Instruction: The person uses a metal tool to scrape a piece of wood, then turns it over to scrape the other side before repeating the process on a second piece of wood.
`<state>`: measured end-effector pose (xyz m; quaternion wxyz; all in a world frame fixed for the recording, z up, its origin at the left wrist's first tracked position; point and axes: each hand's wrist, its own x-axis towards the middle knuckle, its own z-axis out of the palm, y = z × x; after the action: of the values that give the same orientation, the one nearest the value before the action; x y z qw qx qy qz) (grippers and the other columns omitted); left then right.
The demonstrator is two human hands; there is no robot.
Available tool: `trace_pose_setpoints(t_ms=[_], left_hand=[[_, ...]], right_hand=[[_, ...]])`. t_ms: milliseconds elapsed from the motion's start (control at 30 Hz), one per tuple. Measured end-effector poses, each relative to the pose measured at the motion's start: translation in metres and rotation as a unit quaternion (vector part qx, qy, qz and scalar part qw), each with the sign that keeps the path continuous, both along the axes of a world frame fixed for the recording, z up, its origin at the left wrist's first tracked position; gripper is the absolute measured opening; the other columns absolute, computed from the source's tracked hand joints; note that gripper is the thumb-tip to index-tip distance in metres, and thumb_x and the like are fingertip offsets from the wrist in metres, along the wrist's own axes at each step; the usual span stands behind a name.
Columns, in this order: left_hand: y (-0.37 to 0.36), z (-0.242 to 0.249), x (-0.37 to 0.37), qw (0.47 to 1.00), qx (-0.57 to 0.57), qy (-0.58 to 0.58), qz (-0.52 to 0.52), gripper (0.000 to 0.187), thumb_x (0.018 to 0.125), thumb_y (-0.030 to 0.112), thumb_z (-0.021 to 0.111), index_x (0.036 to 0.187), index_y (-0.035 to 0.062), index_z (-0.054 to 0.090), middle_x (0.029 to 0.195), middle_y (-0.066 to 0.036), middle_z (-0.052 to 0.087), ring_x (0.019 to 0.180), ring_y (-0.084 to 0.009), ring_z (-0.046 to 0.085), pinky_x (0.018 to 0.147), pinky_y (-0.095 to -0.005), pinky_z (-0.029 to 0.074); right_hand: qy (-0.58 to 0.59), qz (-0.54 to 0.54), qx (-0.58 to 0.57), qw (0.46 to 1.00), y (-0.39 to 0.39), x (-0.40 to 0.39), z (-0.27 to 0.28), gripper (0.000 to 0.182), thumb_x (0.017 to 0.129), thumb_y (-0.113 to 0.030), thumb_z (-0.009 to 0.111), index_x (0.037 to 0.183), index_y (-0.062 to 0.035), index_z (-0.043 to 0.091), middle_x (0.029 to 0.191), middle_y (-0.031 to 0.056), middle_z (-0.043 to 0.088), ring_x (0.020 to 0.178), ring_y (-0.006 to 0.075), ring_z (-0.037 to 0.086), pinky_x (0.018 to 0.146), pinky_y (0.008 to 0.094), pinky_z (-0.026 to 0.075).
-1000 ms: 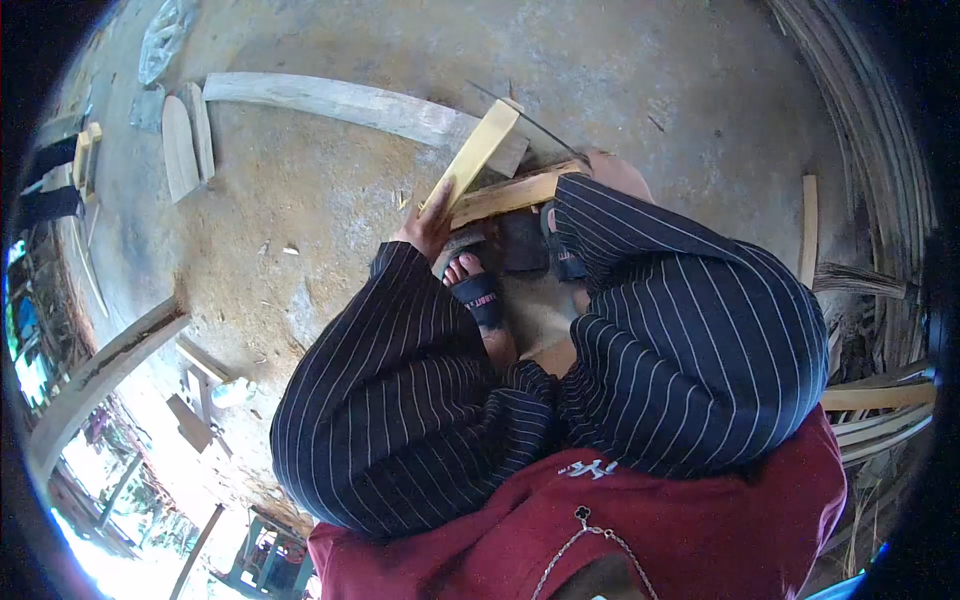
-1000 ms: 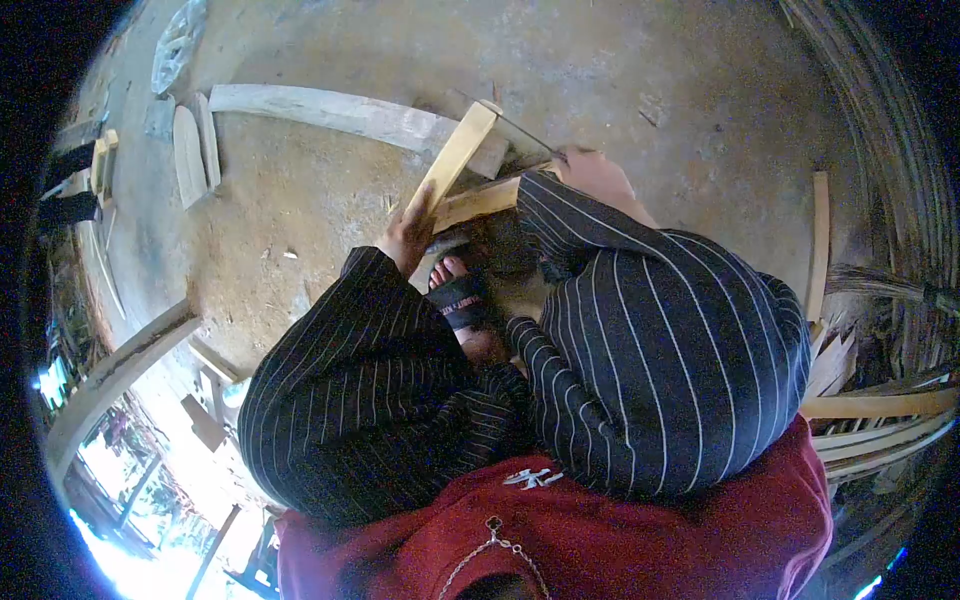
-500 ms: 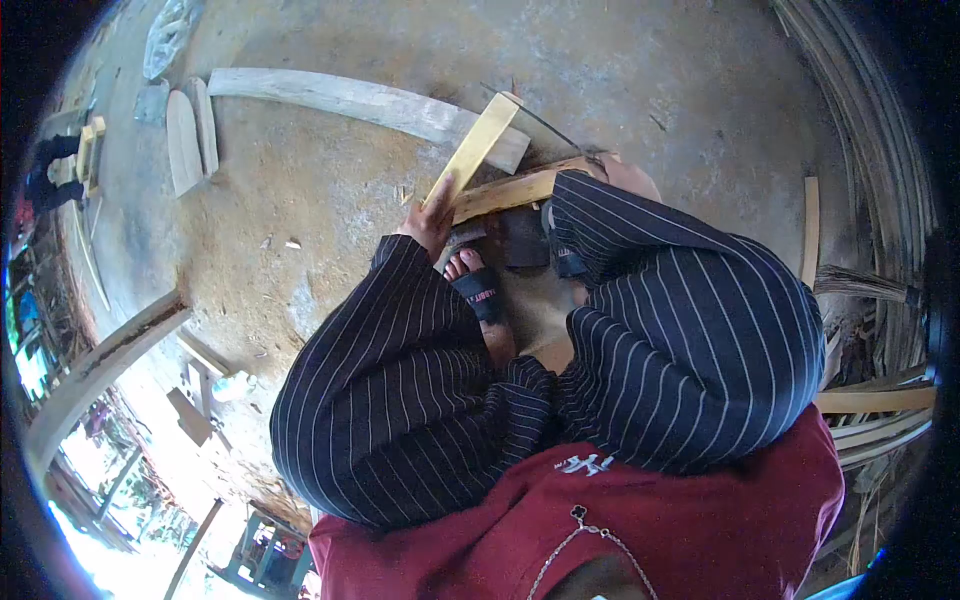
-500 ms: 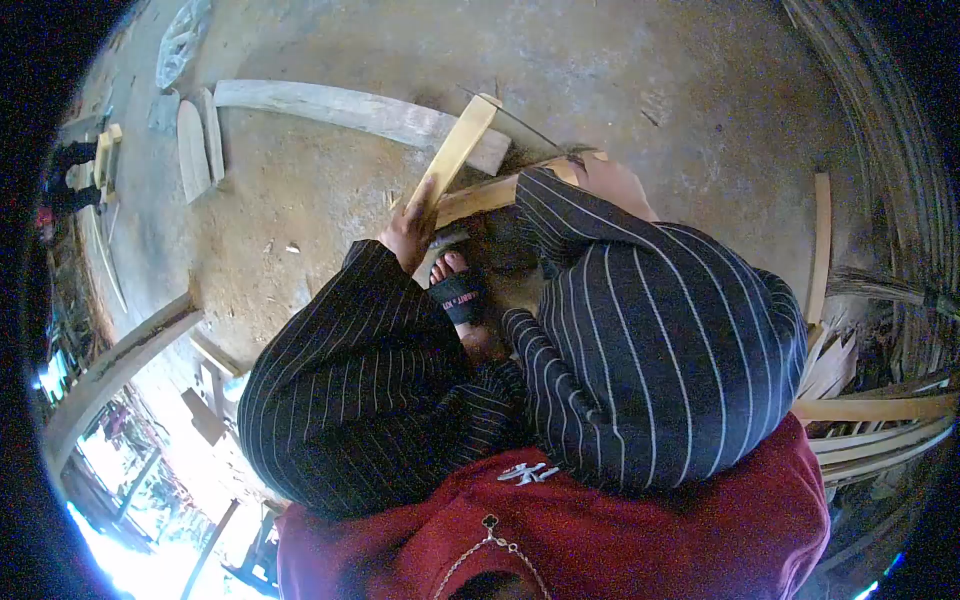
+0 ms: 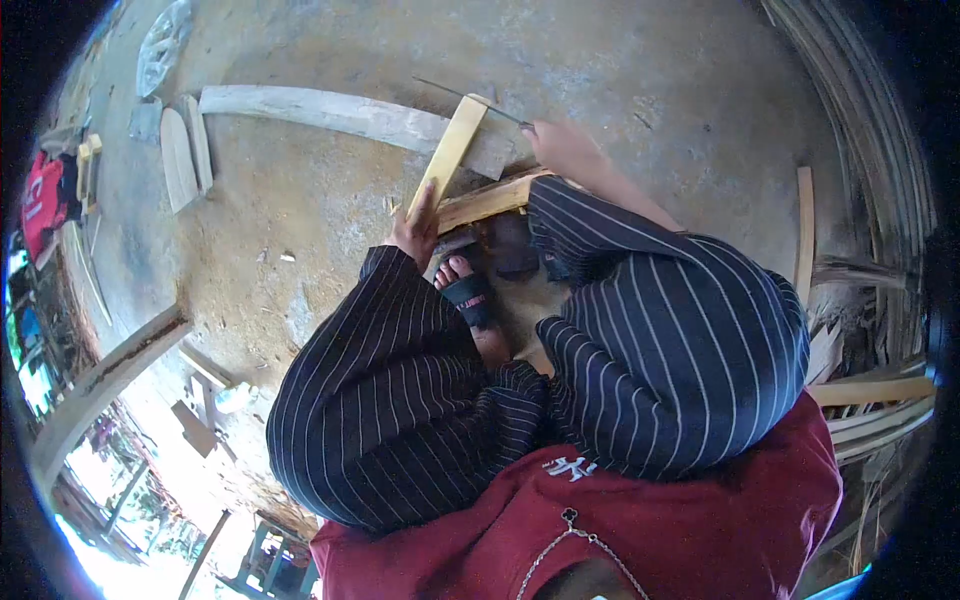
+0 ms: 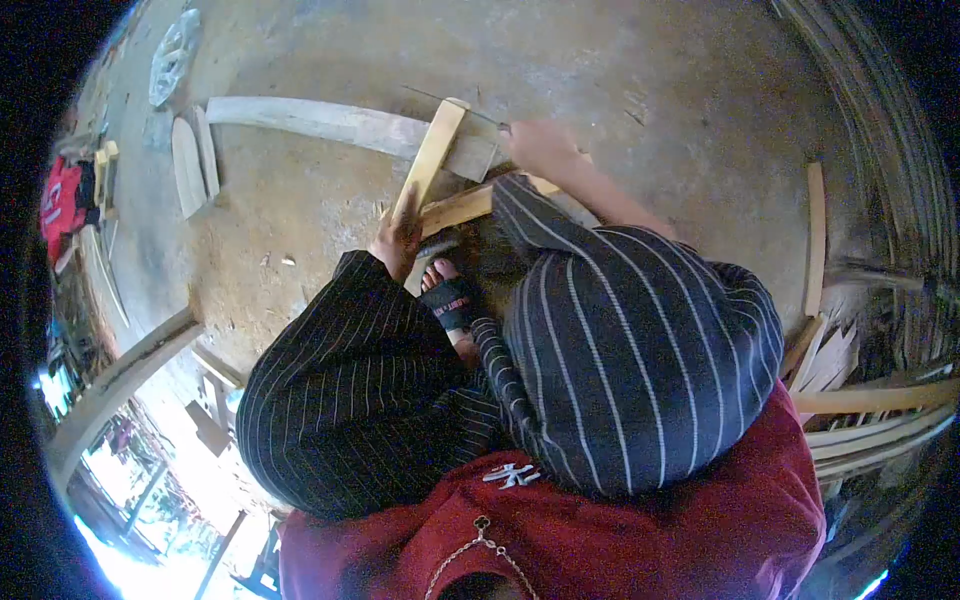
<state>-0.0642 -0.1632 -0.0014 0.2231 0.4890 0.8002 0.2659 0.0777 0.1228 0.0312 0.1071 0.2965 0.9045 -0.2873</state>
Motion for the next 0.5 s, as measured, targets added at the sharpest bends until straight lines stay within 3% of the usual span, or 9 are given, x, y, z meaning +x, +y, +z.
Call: trace_pose_setpoints(t_ms=[67,100,133,167,233,333,433,500], left_hand=[[-0.005,-0.016,-0.005,0.999,0.028,-0.040,-0.017,0.064,0.085,0.002,0.054,0.144,0.0142,0.030,0.108,-0.023,0.058,0.095,-0.0369,0.059,0.079,-0.0408,0.049],[-0.004,-0.032,-0.011,0.984,0.061,-0.165,-0.006,0.062,0.087,0.004,0.052,0.144,0.0147,0.029,0.116,-0.025,0.056,0.103,-0.0396,0.056,0.087,-0.0402,0.047],[0.012,0.019,-0.006,0.985,-0.112,-0.128,0.018,0.060,0.090,0.010,0.051,0.145,0.0154,0.027,0.120,-0.027,0.054,0.112,-0.0391,0.053,0.092,-0.0389,0.045],[0.012,0.024,-0.004,0.986,-0.131,-0.104,0.016,0.059,0.092,0.016,0.049,0.146,0.0175,0.023,0.124,-0.028,0.051,0.118,-0.0385,0.049,0.095,-0.0402,0.044],[0.016,0.036,0.001,0.982,-0.153,-0.106,0.027,0.061,0.093,0.019,0.050,0.147,0.0212,0.019,0.125,-0.027,0.051,0.114,-0.0395,0.052,0.091,-0.0430,0.046],[0.010,0.011,0.005,0.996,-0.032,-0.080,0.012,0.062,0.092,0.021,0.052,0.146,0.0257,0.020,0.106,-0.030,0.059,0.093,-0.0446,0.060,0.074,-0.0466,0.051],[0.006,0.011,0.004,0.993,-0.114,0.006,-0.034,0.063,0.091,0.021,0.053,0.146,0.0252,0.020,0.091,-0.030,0.060,0.080,-0.0456,0.061,0.065,-0.0478,0.051],[0.008,0.018,0.008,0.996,-0.085,0.016,-0.028,0.063,0.091,0.021,0.053,0.146,0.0248,0.021,0.087,-0.029,0.061,0.076,-0.0453,0.061,0.062,-0.0478,0.051]], right_hand=[[-0.019,0.047,0.013,0.999,-0.009,0.015,-0.033,0.030,0.094,-0.029,0.043,0.093,-0.0041,0.061,0.085,0.0188,0.064,0.079,0.0375,0.063,0.070,0.0477,0.051],[-0.038,0.068,0.029,0.997,-0.003,0.029,-0.042,0.029,0.094,-0.028,0.043,0.093,-0.0052,0.061,0.086,0.0171,0.064,0.079,0.0359,0.064,0.070,0.0465,0.052],[-0.054,0.100,0.055,0.992,0.001,0.042,-0.039,0.027,0.094,-0.027,0.043,0.094,-0.0064,0.061,0.090,0.0155,0.064,0.081,0.0338,0.065,0.070,0.0446,0.053],[-0.069,0.131,0.080,0.986,0.001,0.054,-0.032,0.025,0.094,-0.025,0.044,0.096,-0.0076,0.060,0.094,0.0138,0.064,0.082,0.0317,0.065,0.070,0.0428,0.054],[0.013,0.058,0.051,0.997,0.000,0.075,-0.019,0.024,0.093,-0.024,0.043,0.099,-0.0074,0.059,0.093,0.0144,0.064,0.085,0.0324,0.065,0.071,0.0428,0.054],[-0.001,0.051,0.040,0.998,-0.001,0.071,-0.004,0.026,0.093,-0.025,0.043,0.098,-0.0064,0.060,0.088,0.0163,0.065,0.087,0.0335,0.064,0.070,0.0442,0.053],[-0.027,0.030,-0.017,0.999,0.000,0.037,-0.002,0.028,0.093,-0.027,0.043,0.096,-0.0054,0.060,0.086,0.0173,0.066,0.084,0.0353,0.064,0.070,0.0464,0.052],[-0.033,0.048,0.003,0.998,-0.001,0.012,-0.006,0.029,0.093,-0.028,0.042,0.098,-0.0052,0.060,0.088,0.0176,0.066,0.082,0.0359,0.065,0.069,0.0471,0.052]])
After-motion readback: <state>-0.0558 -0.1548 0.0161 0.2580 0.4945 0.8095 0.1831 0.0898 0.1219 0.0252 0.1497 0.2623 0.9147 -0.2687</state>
